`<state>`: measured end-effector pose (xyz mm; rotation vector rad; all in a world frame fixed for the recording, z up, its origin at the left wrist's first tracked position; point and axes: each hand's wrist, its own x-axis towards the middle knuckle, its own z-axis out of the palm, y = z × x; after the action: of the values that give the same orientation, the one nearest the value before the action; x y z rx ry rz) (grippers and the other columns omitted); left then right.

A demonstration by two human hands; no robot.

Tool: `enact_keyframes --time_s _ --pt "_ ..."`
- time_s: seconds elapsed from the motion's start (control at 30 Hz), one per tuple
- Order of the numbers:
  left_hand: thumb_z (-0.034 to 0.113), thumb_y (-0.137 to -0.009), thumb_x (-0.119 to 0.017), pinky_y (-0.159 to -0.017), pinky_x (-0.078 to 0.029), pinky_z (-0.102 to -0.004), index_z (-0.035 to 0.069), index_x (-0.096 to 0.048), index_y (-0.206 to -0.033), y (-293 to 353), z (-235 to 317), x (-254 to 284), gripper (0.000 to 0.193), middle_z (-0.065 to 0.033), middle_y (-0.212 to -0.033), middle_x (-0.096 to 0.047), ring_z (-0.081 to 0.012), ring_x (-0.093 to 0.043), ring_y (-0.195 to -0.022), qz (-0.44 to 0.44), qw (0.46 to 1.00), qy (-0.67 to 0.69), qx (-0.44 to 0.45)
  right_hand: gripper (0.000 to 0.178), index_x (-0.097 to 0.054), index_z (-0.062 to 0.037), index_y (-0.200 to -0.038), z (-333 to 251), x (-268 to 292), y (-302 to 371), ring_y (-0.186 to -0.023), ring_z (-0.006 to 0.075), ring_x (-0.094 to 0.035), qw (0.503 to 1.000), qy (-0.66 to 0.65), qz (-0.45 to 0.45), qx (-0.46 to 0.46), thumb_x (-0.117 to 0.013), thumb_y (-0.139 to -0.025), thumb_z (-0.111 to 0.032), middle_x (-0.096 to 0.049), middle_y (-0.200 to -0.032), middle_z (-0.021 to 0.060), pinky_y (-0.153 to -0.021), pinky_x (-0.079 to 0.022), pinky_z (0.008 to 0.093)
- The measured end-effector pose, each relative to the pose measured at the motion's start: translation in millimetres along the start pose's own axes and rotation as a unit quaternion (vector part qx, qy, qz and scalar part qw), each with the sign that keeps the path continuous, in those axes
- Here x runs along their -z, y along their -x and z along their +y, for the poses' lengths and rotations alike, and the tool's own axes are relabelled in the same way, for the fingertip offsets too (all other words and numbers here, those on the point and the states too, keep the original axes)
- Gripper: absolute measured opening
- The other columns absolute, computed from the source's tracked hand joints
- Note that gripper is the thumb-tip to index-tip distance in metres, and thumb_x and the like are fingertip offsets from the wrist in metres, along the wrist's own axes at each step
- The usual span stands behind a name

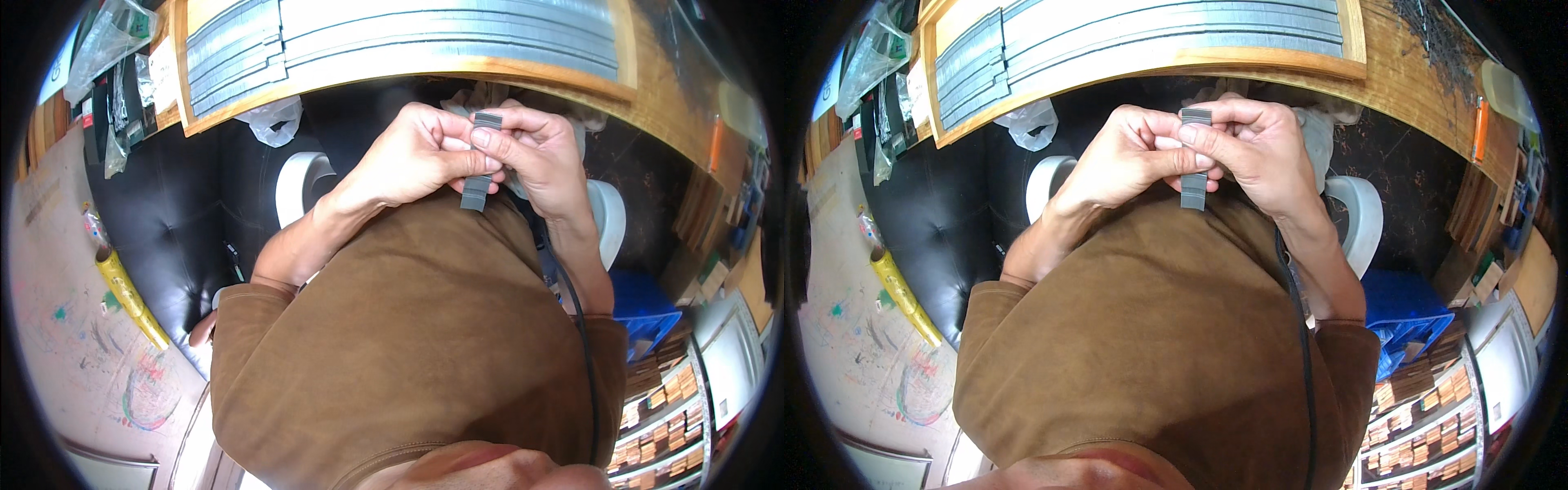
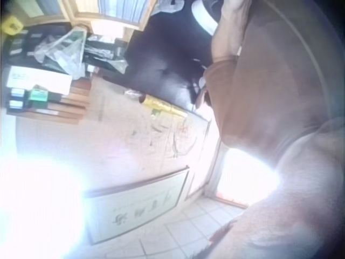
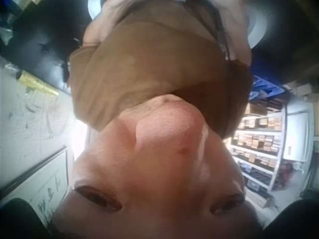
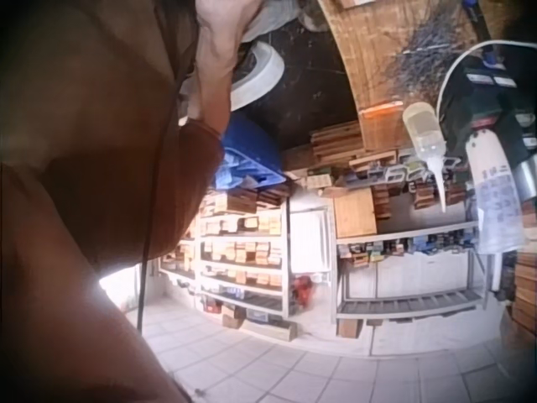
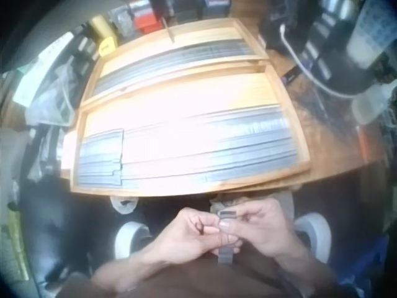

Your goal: The person repeatedly picks up small gray metal strips from a wooden tray, aligns them by hand, and places them back into the tray. The hands handle the strips one at a time, occasionally adjusting their orientation before returning them to the tray.

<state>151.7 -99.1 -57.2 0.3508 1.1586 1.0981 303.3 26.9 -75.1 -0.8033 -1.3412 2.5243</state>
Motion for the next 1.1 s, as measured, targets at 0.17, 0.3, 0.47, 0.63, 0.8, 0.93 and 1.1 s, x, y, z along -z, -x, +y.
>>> enact_keyframes --time_s 0.17,0.3,0.47,0.63,0.8,0.93,1.1 --pt "0.007 -0.094 -0.074 -0.070 -0.062 -0.0246 -0.002 -0.074 -0.115 -0.4 8.5 -1.1 0.022 -0.0153 -0.099 -0.078 -0.0210 -0.078 -0.087 -0.009 1.000 0.019 0.014 0.016 -0.073 0.0064 -0.104 -1.3 -2.9 -2.2 -0.066 0.0104 -0.068 0.999 -0.039 0.031 -0.012 -0.074 -0.095 -0.006 -0.072 -0.084 0.0079 -0.054 -0.054 0.0201" --pt "0.011 -0.096 -0.073 -0.066 -0.060 -0.0227 -0.001 -0.074 -0.114 -6.3 12.6 5.4 0.021 -0.0153 -0.100 -0.078 -0.0214 -0.078 -0.087 -0.032 0.998 0.056 0.009 0.012 -0.074 0.0030 -0.097 -6.4 0.2 -10.4 -0.061 0.0060 -0.064 0.999 -0.025 0.025 -0.012 -0.075 -0.095 -0.009 -0.071 -0.079 0.0051 -0.051 -0.051 0.0187" --pt "0.013 -0.098 -0.070 -0.066 -0.060 -0.0224 -0.001 -0.074 -0.113 -9.5 19.9 9.3 0.020 -0.0147 -0.100 -0.078 -0.0208 -0.078 -0.087 -0.033 0.998 0.059 -0.001 0.013 -0.074 0.0008 -0.093 -1.5 1.9 -13.8 -0.058 0.0040 -0.062 0.999 -0.028 0.020 0.014 -0.074 -0.096 -0.011 -0.071 -0.077 0.0030 -0.049 -0.049 0.0164" --pt "0.012 -0.099 -0.069 -0.067 -0.061 -0.0232 -0.002 -0.074 -0.113 -10.9 19.6 8.4 0.020 -0.0152 -0.099 -0.078 -0.0214 -0.078 -0.086 -0.033 0.998 0.056 -0.002 0.013 -0.075 0.0007 -0.094 -2.7 -4.1 -13.5 -0.056 0.0045 -0.061 0.998 -0.048 0.048 0.005 -0.073 -0.096 -0.012 -0.070 -0.076 0.0028 -0.049 -0.050 0.0165" --pt "0.011 -0.098 -0.070 -0.067 -0.062 -0.0233 -0.002 -0.073 -0.113 -13.0 17.2 9.2 0.020 -0.0151 -0.099 -0.078 -0.0211 -0.077 -0.085 -0.030 0.998 0.059 -0.005 0.012 -0.075 0.0007 -0.094 -4.6 -4.5 -13.5 -0.056 0.0053 -0.062 0.998 -0.050 0.048 -0.004 -0.073 -0.096 -0.011 -0.070 -0.076 0.0036 -0.048 -0.051 0.0176" --pt "0.011 -0.097 -0.071 -0.067 -0.061 -0.0228 -0.002 -0.073 -0.113 -11.5 17.2 10.0 0.020 -0.0143 -0.098 -0.078 -0.0200 -0.077 -0.085 -0.028 0.998 0.043 -0.020 0.012 -0.074 0.0013 -0.093 -2.5 -0.2 -15.0 -0.057 0.0065 -0.063 0.998 -0.060 0.023 0.006 -0.074 -0.095 -0.011 -0.071 -0.076 0.0052 -0.049 -0.051 0.0181" --pt "0.011 -0.097 -0.073 -0.064 -0.058 -0.0211 -0.002 -0.073 -0.113 3.0 19.0 0.3 0.020 -0.0123 -0.096 -0.078 -0.0177 -0.077 -0.085 0.000 1.000 0.009 -0.005 0.013 -0.072 0.0038 -0.101 -12.4 -0.3 -6.7 -0.059 0.0076 -0.064 0.999 -0.030 -0.006 -0.030 -0.073 -0.096 -0.008 -0.072 -0.080 0.0085 -0.052 -0.052 0.0192"
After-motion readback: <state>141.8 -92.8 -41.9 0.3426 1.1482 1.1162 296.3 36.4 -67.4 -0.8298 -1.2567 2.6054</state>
